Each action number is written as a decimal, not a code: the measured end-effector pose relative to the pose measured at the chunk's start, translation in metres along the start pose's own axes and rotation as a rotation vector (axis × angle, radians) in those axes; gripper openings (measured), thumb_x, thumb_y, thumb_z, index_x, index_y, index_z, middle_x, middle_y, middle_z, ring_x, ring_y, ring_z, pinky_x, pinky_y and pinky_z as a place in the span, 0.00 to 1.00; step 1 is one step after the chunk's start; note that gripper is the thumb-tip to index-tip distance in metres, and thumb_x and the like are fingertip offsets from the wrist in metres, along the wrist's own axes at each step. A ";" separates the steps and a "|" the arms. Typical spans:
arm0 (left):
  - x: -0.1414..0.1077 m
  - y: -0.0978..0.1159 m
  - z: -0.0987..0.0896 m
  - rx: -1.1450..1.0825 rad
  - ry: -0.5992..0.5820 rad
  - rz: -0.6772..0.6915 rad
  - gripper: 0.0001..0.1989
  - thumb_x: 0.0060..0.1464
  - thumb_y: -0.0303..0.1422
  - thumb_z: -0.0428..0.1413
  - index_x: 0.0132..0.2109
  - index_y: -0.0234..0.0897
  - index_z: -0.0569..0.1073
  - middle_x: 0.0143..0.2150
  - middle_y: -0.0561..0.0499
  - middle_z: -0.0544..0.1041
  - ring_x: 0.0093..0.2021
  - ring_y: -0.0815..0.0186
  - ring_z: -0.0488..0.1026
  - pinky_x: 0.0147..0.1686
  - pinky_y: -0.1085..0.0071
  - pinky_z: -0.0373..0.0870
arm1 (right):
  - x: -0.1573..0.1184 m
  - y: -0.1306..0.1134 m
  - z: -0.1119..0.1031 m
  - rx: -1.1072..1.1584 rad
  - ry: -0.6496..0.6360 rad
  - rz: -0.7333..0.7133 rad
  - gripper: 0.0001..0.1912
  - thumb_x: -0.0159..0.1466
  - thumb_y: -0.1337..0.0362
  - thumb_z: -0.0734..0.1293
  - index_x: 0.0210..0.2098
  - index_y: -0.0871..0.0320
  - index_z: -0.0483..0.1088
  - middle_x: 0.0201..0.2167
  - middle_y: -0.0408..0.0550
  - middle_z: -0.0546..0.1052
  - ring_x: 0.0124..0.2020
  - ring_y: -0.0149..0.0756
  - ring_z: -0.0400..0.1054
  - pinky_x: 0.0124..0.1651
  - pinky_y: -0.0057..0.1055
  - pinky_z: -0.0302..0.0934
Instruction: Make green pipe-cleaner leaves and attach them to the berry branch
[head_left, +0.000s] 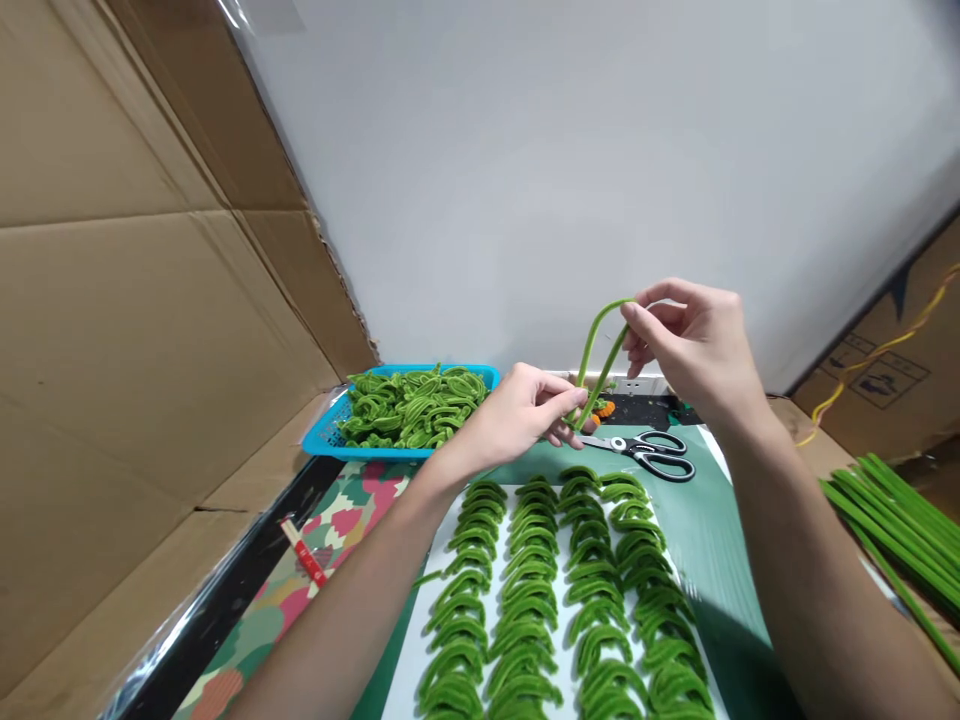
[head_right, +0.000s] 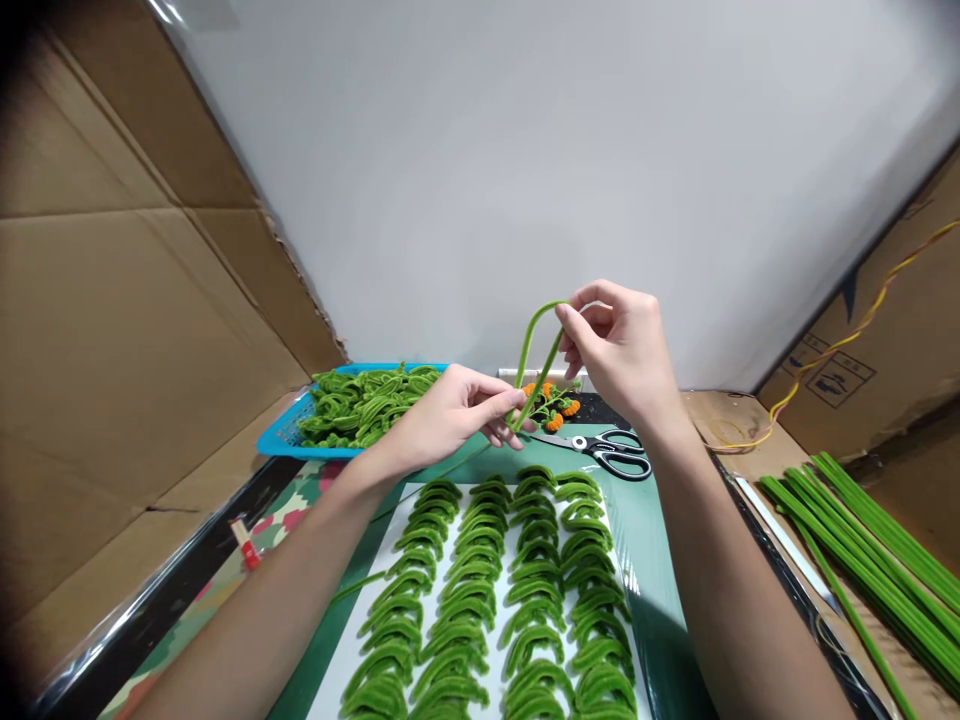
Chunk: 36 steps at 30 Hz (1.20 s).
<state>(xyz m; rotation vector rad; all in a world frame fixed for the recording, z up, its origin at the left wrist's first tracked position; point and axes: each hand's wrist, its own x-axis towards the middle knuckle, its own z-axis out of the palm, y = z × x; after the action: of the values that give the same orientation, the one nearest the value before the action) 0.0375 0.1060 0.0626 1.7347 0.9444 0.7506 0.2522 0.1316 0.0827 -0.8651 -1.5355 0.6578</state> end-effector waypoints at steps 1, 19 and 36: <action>0.001 0.000 0.001 0.007 0.002 -0.005 0.17 0.68 0.41 0.59 0.37 0.31 0.81 0.36 0.42 0.85 0.33 0.62 0.86 0.31 0.71 0.77 | 0.000 0.000 0.000 -0.011 0.002 -0.004 0.14 0.67 0.52 0.75 0.34 0.55 0.74 0.23 0.45 0.76 0.19 0.33 0.70 0.22 0.35 0.73; 0.000 0.001 0.000 0.008 0.025 0.066 0.16 0.68 0.42 0.60 0.39 0.32 0.78 0.37 0.43 0.85 0.27 0.69 0.80 0.26 0.74 0.71 | 0.004 0.003 0.002 0.228 -0.118 0.169 0.22 0.62 0.44 0.78 0.41 0.56 0.76 0.20 0.38 0.69 0.18 0.28 0.59 0.19 0.28 0.59; -0.005 0.007 -0.013 -0.354 0.085 0.067 0.19 0.64 0.48 0.64 0.39 0.35 0.74 0.29 0.55 0.75 0.21 0.72 0.75 0.21 0.76 0.69 | 0.008 0.049 -0.002 -0.765 -0.359 0.245 0.13 0.69 0.58 0.67 0.34 0.57 0.81 0.27 0.50 0.79 0.31 0.39 0.73 0.36 0.35 0.63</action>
<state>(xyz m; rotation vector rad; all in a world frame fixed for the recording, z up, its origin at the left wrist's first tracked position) 0.0257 0.1065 0.0733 1.4379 0.7588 0.9791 0.2620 0.1655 0.0475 -1.5902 -2.0706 0.3979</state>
